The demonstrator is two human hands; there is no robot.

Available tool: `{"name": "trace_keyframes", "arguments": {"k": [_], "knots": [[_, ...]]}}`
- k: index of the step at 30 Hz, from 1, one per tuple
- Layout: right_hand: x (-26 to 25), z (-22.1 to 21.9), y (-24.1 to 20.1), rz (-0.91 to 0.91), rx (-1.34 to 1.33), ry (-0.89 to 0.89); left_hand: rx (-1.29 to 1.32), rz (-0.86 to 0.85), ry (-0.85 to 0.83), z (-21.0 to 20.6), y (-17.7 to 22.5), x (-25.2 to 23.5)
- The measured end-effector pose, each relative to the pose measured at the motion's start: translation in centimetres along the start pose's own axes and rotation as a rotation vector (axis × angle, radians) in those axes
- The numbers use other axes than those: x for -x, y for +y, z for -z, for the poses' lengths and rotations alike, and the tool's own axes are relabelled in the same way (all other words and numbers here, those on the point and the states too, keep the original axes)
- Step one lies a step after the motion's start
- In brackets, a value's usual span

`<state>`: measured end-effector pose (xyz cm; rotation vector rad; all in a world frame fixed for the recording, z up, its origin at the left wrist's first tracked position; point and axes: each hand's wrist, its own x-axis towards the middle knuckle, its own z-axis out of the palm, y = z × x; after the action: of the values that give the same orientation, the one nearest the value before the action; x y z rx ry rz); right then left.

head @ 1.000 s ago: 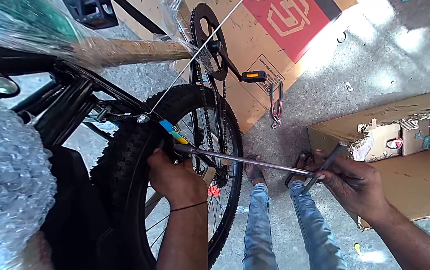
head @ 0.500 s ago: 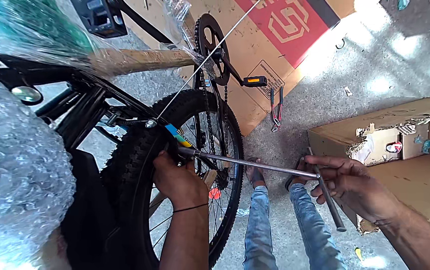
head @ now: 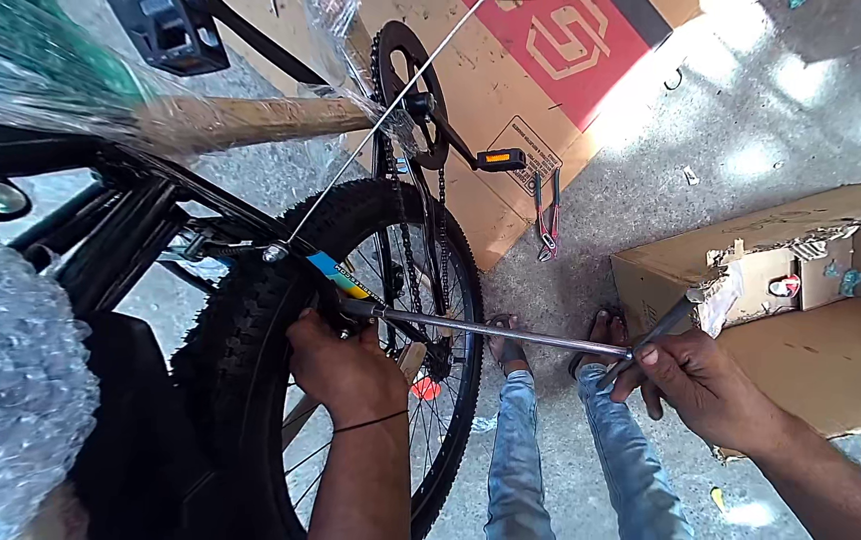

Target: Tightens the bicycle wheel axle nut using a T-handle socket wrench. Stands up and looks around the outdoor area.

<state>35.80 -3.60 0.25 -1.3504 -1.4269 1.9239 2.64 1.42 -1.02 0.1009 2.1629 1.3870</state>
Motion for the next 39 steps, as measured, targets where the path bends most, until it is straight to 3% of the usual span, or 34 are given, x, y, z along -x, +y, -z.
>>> {"name": "trace_keyframes", "arguments": {"k": [5,12,21,23,25,28,34,39], "knots": [[-1.5,0.0,-0.6,-0.104,0.067,0.13,0.002,0.014,-0.036,0.6,-0.1,-0.2],[-2.0,0.6,0.8,-0.049,-0.07,0.143,-0.029,-0.001,-0.063,0.9,0.0,-0.2],[-2.6,-1.2,0.1,-0.258,-0.347,0.405,-0.036,-0.033,-0.053,1.0,-0.3,-0.4],[-2.7,-1.1,-0.4,-0.286,-0.445,0.393,-0.043,-0.038,-0.059,1.0,-0.3,-0.4],[-2.2,-0.1,-0.2,-0.24,-0.449,0.27,-0.045,-0.036,-0.057,0.9,-0.2,-0.4],[-1.6,0.9,-0.1,-0.092,-0.267,0.142,-0.047,-0.032,-0.048,0.9,-0.2,-0.3],[-1.7,1.1,-0.3,0.179,0.35,0.165,-0.026,-0.036,-0.05,0.9,-0.4,-0.5],[-3.2,1.6,-0.6,0.177,0.382,0.172,-0.013,-0.075,-0.047,1.0,-0.8,-0.7]]}}
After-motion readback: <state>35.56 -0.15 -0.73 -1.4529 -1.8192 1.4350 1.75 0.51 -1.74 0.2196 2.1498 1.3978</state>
